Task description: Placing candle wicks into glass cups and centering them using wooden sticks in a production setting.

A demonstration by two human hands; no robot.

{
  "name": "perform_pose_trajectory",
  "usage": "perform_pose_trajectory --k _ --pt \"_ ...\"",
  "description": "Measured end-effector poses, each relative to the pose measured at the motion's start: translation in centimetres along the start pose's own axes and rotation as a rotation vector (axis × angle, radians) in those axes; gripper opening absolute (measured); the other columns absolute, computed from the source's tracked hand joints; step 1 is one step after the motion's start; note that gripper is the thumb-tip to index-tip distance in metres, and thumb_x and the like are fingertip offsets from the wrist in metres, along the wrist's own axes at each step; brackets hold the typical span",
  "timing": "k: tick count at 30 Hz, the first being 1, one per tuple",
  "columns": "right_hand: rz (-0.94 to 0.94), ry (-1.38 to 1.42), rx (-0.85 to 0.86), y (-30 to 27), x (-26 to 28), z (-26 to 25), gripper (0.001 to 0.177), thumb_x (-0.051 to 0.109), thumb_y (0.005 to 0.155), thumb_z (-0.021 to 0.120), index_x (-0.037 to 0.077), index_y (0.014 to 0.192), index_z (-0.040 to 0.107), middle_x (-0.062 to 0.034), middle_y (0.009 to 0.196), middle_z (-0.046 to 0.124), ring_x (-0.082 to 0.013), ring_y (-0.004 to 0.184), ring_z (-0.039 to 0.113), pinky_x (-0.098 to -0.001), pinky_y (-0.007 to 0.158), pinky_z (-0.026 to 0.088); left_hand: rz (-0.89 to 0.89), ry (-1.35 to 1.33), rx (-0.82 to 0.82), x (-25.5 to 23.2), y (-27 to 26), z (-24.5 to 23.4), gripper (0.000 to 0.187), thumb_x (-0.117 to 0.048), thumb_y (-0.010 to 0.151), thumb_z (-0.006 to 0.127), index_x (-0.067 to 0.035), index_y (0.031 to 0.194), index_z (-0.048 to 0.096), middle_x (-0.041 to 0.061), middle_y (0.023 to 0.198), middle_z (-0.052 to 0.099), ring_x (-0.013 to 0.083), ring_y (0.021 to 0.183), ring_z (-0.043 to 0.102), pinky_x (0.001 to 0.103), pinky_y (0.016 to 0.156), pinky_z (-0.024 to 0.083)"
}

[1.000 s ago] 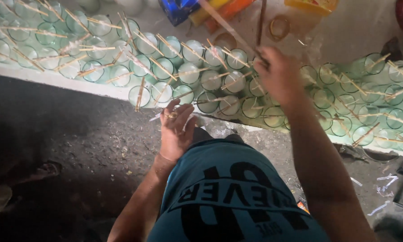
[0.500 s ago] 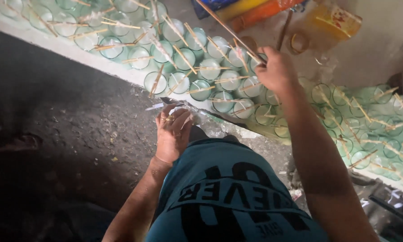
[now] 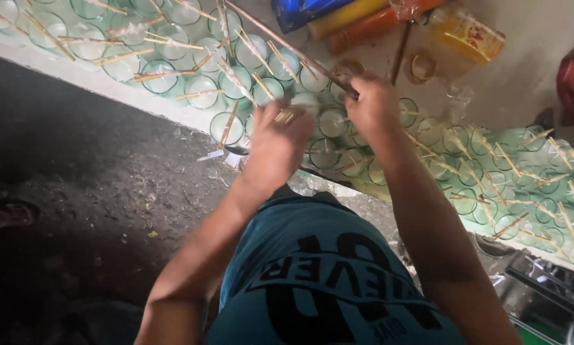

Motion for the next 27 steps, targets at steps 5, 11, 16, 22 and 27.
perform_pose_trajectory --k 5,11,16,22,27 --pt "-0.056 0.014 0.045 -0.4 -0.4 1.0 0.026 0.005 0.084 0.073 0.007 0.072 0.050 -0.0147 0.074 0.056 -0.0366 0.068 0.053 -0.0504 0.059 0.036 0.109 0.124 0.543 1.9 4.8 8.4 0.032 0.008 0.078 0.067 -0.007 0.106 0.072 0.011 0.129 0.069 0.0485 0.136 0.039 0.060 0.099 0.037" --pt "0.027 0.018 0.063 -0.6 -0.2 0.4 0.030 0.012 0.099 0.068 0.005 0.075 0.051 -0.0206 0.072 0.060 -0.0437 0.063 0.055 -0.0542 0.056 0.033 0.198 0.141 0.519 3.8 4.5 14.4 0.043 0.010 0.086 0.058 -0.004 0.124 0.071 0.029 0.099 0.075 0.0393 0.107 0.071 0.069 0.116 0.032" --pt "0.071 -0.059 0.068 -0.7 -0.3 0.7 0.008 0.005 0.089 0.066 0.005 0.084 0.059 -0.0192 0.077 0.065 -0.0476 0.069 0.061 -0.0560 0.057 0.042 0.277 0.229 0.434 4.3 4.3 15.3 0.042 -0.002 0.090 0.055 0.000 0.130 0.069 0.035 0.131 0.064 0.0436 0.140 0.046 0.066 0.116 0.033" --pt "0.111 -0.168 0.159 -0.6 -1.3 2.7 0.002 0.009 0.083 0.063 0.011 0.083 0.063 -0.0160 0.078 0.068 -0.0453 0.070 0.066 -0.0573 0.056 0.047 0.116 0.048 0.625 5.2 5.6 15.7 0.052 -0.028 0.094 0.069 -0.016 0.143 0.057 0.011 0.132 0.068 0.0452 0.141 0.042 0.070 0.113 0.023" --pt "0.230 -0.122 0.219 -0.3 -1.1 1.8 0.005 0.016 0.087 0.063 0.011 0.088 0.061 -0.0175 0.084 0.069 -0.0492 0.078 0.066 -0.0604 0.060 0.047 0.087 0.071 0.791 4.1 6.9 14.5 0.036 -0.025 0.096 0.065 -0.017 0.131 0.068 0.011 0.135 0.066 0.0425 0.146 0.036 0.069 0.116 0.019"
Point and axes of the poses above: each hand's wrist, its own y-axis towards the middle knuckle, its own z-axis out of the palm, x = y × z, the point moved 7 cm from there along y, towards the middle knuckle
